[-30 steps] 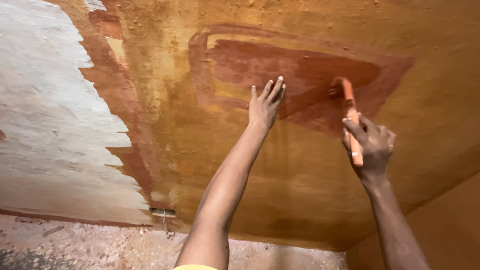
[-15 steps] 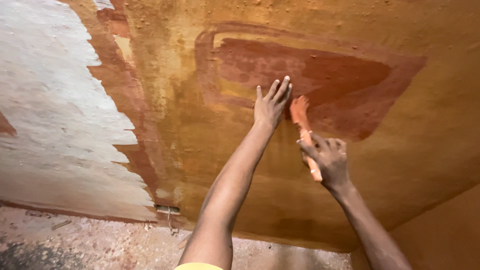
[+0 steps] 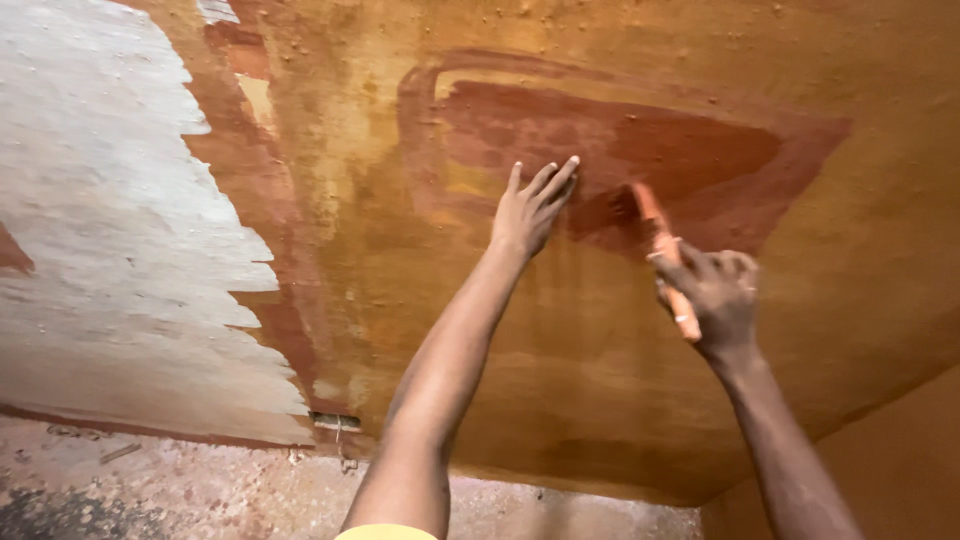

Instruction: The person scoops reddish-brown plaster from a bucket using a trowel and applies it to a wall, spreading and smoothing the material in horizontal strokes. The person uses the left hand to steady the wall while the right hand manipulates the trowel.

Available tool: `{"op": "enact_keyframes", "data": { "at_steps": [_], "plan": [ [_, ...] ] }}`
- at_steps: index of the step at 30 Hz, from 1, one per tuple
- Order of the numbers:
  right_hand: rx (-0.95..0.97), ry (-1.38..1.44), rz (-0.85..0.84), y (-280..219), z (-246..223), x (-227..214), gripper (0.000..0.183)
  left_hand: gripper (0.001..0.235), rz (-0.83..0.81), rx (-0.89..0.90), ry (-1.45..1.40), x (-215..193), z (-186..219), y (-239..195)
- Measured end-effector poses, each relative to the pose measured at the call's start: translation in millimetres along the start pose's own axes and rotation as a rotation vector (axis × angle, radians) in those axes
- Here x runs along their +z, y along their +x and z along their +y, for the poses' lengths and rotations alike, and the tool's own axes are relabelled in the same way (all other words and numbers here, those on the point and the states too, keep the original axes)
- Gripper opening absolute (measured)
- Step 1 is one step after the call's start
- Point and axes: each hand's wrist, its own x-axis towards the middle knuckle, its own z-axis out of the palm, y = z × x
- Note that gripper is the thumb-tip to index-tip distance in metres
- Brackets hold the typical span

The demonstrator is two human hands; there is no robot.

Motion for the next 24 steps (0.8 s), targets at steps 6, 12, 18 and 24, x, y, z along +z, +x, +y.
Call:
{"op": "enact_keyframes", "data": {
  "at_steps": [6,12,18,24],
  "plan": [
    [0.163,-0.174,0.213,-1.5,5.4,2.5,0.035,0.098,-0.012,-0.053,0.043,-13.8,-52.6,-55.0],
    [0.146,-0.078,0.172,2.6,-31.3,19.9,0.04,0.096,0.051,-0.07,-0.023,-8.8,-65.4,-62.4],
    [0.007,0.076,-0.019,9.1,-74.8,33.5,0.05,0.091,0.072,-0.06,-0.033,-1.6,-66.6,-59.2],
    [-0.167,0.156,-0.118,12.1,-91.4,31.1,0.044,0.09,0.031,-0.027,-0.036,-7.9,-71.3,-58.6]
  ]
}}
